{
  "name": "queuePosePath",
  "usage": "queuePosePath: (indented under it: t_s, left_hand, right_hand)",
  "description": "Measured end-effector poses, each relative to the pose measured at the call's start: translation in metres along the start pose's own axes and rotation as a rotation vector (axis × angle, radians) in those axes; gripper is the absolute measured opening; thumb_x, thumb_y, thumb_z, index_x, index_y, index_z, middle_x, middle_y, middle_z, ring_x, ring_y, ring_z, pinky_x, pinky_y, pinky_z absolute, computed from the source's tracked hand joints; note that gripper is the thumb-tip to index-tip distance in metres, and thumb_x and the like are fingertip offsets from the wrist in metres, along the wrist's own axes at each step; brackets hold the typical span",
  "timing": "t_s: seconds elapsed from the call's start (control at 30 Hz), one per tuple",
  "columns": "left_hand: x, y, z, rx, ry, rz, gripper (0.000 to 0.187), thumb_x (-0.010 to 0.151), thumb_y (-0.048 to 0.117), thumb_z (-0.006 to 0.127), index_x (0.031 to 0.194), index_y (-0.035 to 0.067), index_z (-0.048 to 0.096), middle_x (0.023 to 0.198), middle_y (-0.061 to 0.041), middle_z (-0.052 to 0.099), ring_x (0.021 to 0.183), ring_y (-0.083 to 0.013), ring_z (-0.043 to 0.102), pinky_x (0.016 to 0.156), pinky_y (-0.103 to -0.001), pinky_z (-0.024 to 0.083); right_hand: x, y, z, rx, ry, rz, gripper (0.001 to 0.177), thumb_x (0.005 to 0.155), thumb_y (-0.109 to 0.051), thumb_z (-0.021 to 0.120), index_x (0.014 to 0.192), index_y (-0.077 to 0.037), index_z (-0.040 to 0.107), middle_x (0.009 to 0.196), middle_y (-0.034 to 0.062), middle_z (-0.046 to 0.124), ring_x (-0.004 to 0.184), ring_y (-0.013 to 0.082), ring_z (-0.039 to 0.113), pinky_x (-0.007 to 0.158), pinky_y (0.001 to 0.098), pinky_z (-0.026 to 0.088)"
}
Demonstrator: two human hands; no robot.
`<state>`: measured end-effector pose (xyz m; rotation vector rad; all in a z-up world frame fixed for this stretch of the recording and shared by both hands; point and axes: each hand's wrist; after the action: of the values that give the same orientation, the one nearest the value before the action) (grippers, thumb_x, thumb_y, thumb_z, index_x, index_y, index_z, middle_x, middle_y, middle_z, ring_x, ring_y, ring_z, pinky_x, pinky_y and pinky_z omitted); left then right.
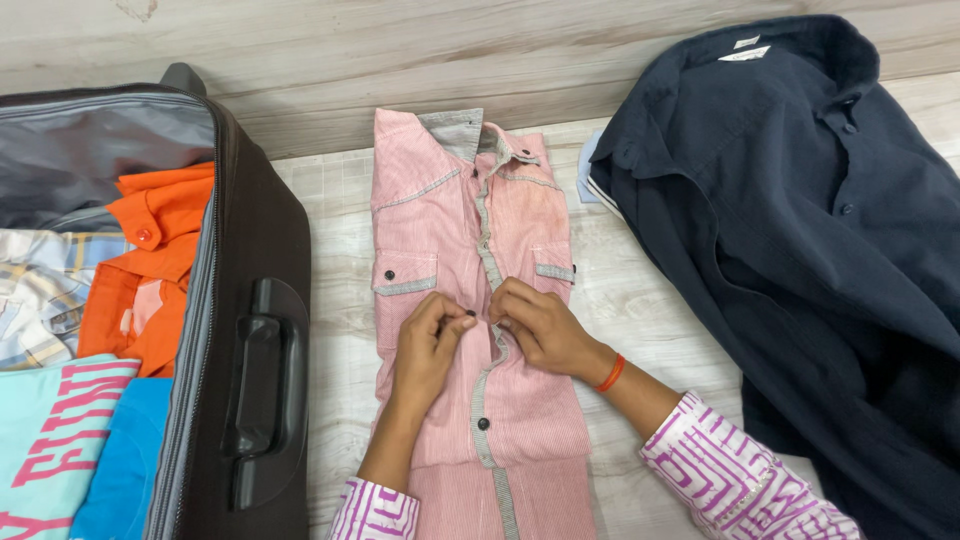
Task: The person unbuttons a dark polo shirt and a pink button-down shirt after removing them from an open suitcase on the floor. The person then places the shirts onto a pile of clothes.
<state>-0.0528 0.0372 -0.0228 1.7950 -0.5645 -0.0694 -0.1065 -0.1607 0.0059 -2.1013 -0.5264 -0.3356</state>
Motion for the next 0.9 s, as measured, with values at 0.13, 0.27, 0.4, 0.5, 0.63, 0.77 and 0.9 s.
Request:
queuePosePath:
  t_s: [0.13, 0.27, 0.4, 0.5, 0.63, 0.77, 0.9]
  left_hand:
    - [0.003, -0.002, 0.0, 0.038, 0.063, -0.024, 0.015, 0.09, 0.008, 0.074, 0.086, -0.001, 0.062, 0.077, -0.005, 0.059, 0.066, -0.0123, 0.053, 0.061, -0.027, 0.046]
    - [0.002, 0.004, 0.002, 0.075, 0.075, -0.003, 0.015, 0.089, 0.007, 0.074, 0.086, -0.001, 0.061, 0.079, -0.006, 0.06, 0.065, -0.0139, 0.055, 0.06, -0.029, 0.046]
    - [0.002, 0.007, 0.002, 0.157, 0.076, 0.04, 0.015, 0.088, 0.008, 0.076, 0.085, 0.0, 0.063, 0.079, -0.009, 0.062, 0.065, -0.0183, 0.06, 0.059, -0.032, 0.048]
    - [0.002, 0.009, 0.004, 0.204, 0.093, 0.054, 0.015, 0.086, 0.009, 0.077, 0.085, 0.0, 0.064, 0.079, -0.01, 0.063, 0.065, -0.0221, 0.062, 0.059, -0.034, 0.049]
    - [0.002, 0.006, 0.002, 0.272, 0.105, 0.073, 0.016, 0.085, 0.011, 0.078, 0.086, 0.001, 0.066, 0.082, -0.011, 0.064, 0.068, -0.0255, 0.065, 0.06, -0.037, 0.05]
    - [0.006, 0.006, -0.005, 0.344, 0.123, 0.045, 0.016, 0.086, 0.012, 0.078, 0.086, 0.001, 0.066, 0.083, -0.01, 0.064, 0.069, -0.0272, 0.066, 0.062, -0.038, 0.05]
    - [0.008, 0.014, -0.009, 0.362, 0.133, 0.06, 0.013, 0.089, 0.011, 0.075, 0.09, 0.001, 0.066, 0.086, -0.012, 0.064, 0.073, -0.0294, 0.065, 0.065, -0.04, 0.05]
  right_hand:
    - [-0.002, 0.002, -0.001, 0.058, 0.013, -0.039, 0.013, 0.086, 0.008, 0.059, 0.096, 0.0, 0.063, 0.101, 0.0127, 0.062, 0.08, 0.0247, 0.066, 0.071, 0.0316, 0.053]
    - [-0.008, -0.001, -0.005, 0.018, 0.064, -0.196, 0.016, 0.087, -0.004, 0.065, 0.102, -0.001, 0.069, 0.112, 0.0115, 0.069, 0.081, 0.0208, 0.068, 0.071, 0.0293, 0.055]
    - [-0.009, -0.017, 0.001, -0.057, -0.066, -0.337, 0.022, 0.086, -0.02, 0.075, 0.103, -0.005, 0.075, 0.111, 0.0072, 0.072, 0.084, 0.0245, 0.064, 0.078, 0.0343, 0.052]
    - [-0.006, -0.034, 0.003, -0.057, -0.263, -0.353, 0.021, 0.087, -0.026, 0.076, 0.099, -0.009, 0.075, 0.105, 0.0039, 0.071, 0.096, 0.027, 0.061, 0.097, 0.0437, 0.042]
    - [-0.004, -0.042, -0.001, -0.065, -0.42, -0.29, 0.017, 0.089, -0.025, 0.073, 0.101, -0.013, 0.075, 0.095, 0.0027, 0.063, 0.102, 0.0211, 0.061, 0.119, 0.055, 0.026]
    - [-0.014, -0.04, -0.005, -0.161, -0.431, -0.226, 0.013, 0.09, -0.024, 0.072, 0.099, -0.014, 0.071, 0.094, -0.0002, 0.062, 0.099, 0.0204, 0.062, 0.109, 0.0491, 0.034]
    - [-0.025, -0.027, 0.009, -0.328, -0.29, -0.098, 0.015, 0.089, -0.026, 0.075, 0.089, -0.014, 0.066, 0.09, 0.0006, 0.06, 0.092, 0.0195, 0.061, 0.092, 0.0386, 0.04]
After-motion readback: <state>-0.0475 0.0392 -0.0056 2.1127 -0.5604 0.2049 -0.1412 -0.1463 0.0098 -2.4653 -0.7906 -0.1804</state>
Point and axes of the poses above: each hand's wrist, its own x-axis towards the middle knuckle, its own z-axis out of the palm, y = z × x
